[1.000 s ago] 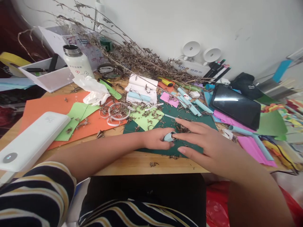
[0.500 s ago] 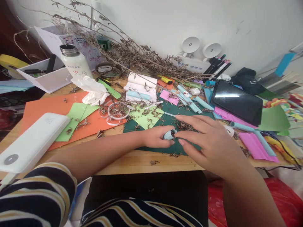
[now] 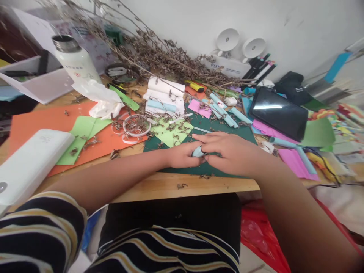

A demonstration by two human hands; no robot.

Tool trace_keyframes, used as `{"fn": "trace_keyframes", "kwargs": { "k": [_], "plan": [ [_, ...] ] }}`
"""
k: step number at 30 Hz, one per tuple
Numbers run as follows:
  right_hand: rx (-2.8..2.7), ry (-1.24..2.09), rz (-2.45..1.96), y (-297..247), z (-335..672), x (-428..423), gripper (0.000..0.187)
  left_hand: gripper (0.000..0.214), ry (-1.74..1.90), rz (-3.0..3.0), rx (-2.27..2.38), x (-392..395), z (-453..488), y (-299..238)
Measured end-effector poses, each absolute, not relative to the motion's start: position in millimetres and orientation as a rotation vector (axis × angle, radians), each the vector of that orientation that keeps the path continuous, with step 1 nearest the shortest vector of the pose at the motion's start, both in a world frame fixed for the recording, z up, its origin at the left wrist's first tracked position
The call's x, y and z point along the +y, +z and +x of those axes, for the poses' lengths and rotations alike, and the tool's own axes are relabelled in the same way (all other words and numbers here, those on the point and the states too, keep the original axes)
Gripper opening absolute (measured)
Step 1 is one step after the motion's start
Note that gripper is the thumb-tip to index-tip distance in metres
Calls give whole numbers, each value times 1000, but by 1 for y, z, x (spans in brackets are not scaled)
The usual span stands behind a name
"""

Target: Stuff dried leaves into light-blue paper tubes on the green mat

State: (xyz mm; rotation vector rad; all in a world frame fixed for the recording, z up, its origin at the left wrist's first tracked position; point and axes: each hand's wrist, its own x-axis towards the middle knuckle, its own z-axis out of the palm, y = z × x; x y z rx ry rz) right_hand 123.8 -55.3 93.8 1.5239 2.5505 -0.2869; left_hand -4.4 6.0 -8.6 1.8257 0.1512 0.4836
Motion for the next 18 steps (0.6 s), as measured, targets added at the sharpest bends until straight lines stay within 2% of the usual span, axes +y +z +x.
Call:
{"fn": "trace_keyframes", "kwargs": {
  "k": [5, 8, 10, 13, 16, 18],
  "plan": [
    [2816, -428, 1657, 121, 135, -66, 28, 11, 416, 1732, 216, 6, -4, -7],
    [3003, -430, 2142, 130, 150, -67, 26, 10, 377, 1655, 233, 7, -5, -6],
    [2754, -251, 2430, 119, 164, -61, 23, 10, 385, 1665, 231, 6, -6, -5],
    [2166, -199, 2250, 82, 184, -47, 36, 10, 387, 1700, 226, 6, -6, -3],
    [1998, -210, 1999, 47, 198, -40, 53, 10, 378, 1700, 216, 5, -5, -3],
    [2000, -152, 1955, 34, 202, -39, 57, 11, 392, 1704, 186, 5, -5, -5]
  ]
}}
